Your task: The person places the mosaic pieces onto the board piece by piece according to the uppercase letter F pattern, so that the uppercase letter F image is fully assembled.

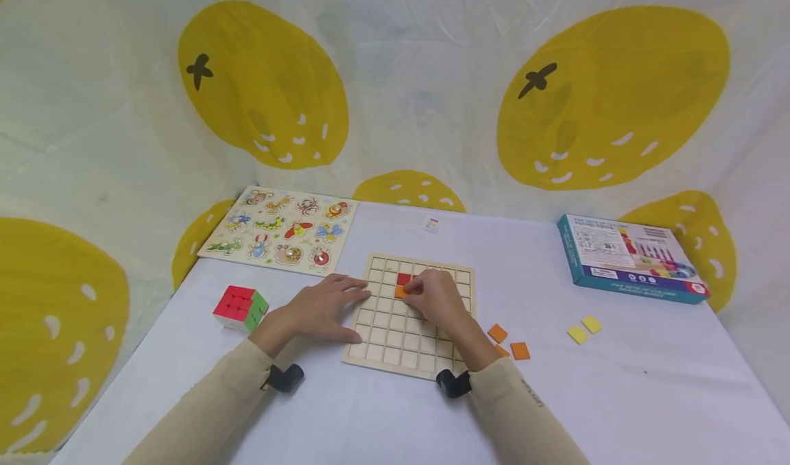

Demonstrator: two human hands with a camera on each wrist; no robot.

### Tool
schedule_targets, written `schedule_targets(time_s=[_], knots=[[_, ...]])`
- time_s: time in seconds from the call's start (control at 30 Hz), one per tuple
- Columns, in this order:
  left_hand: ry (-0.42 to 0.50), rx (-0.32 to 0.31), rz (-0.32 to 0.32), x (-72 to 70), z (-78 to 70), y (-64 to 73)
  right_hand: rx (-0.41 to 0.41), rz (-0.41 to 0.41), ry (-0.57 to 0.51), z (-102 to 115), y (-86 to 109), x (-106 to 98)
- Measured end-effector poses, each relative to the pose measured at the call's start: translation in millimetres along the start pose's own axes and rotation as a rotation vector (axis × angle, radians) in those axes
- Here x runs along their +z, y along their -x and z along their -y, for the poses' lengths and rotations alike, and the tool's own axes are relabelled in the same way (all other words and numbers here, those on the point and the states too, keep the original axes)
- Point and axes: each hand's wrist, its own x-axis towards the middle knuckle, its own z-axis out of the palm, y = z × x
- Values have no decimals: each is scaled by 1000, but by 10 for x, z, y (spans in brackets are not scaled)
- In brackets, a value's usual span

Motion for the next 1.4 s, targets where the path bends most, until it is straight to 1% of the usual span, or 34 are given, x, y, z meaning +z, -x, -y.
schedule_targets(time_s=[0.57, 0.7, 0.83, 0.97, 1.07, 1.13, 1.27, 1.4], knots=[[-14, -13, 2, 10, 0, 0, -75, -32, 12, -20, 32, 9], [-7, -9, 3, 13, 1, -6, -59, -20, 6, -33, 42, 8], [5, -5, 4, 19, -2, -5, -12, 23, -24, -40, 61, -14], [2, -3, 2, 24, -3, -11, 15, 66, -80, -28, 109, -90], [-5, -4, 1, 17, -7, -16, 14, 71, -106, -27, 163, -167], [-6, -4, -1, 7, -13, -13, 3, 67, -95, -46, 201, -222], [-5, -7, 0, -7, -19, -2, 3, 40, -40, -95, 282, -344], [-5, -6, 1, -11, -15, 7, 36, 11, -19, -182, 372, -471]])
